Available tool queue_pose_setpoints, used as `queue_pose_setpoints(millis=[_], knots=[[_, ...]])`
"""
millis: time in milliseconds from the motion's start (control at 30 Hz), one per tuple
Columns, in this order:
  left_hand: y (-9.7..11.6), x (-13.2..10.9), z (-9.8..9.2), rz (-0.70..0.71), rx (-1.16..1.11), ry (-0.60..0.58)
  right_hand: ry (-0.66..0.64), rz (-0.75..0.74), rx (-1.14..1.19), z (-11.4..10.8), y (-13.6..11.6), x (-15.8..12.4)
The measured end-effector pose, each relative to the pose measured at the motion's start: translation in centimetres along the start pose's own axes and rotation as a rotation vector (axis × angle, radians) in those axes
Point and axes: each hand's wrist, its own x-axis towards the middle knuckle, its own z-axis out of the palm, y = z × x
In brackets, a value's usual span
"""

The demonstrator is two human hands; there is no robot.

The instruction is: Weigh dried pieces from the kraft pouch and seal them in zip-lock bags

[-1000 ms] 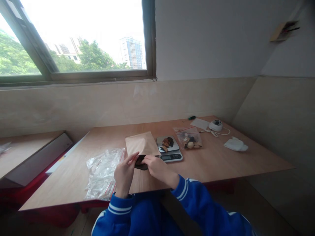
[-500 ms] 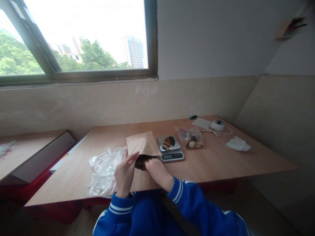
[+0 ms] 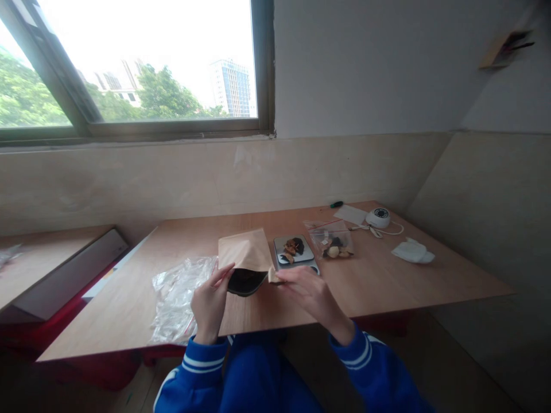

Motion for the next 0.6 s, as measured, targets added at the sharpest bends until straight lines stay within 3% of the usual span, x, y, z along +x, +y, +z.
queue_pose_setpoints(millis=[100,300,433,600], knots=[[-0.1,-0.1,0.1,-0.002,-0.015,0.001,0.047,0.136,-0.158,-1.2,3.7,-1.1],[-0.2,-0.2,0.2,0.006,-0.007,-0.001,-0.074,0.328,-0.527,-0.5,10.4,-2.5],[-0.4,-0.2,0.1,0.020,-0.019,-0.004,-0.138,0.372,-0.657,-0.1,12.2,-1.9],[-0.6,-0.2,0.2,0.040,-0.022,0.012,-0.196,0.402,-0.720,0.1,12.5,-1.2]])
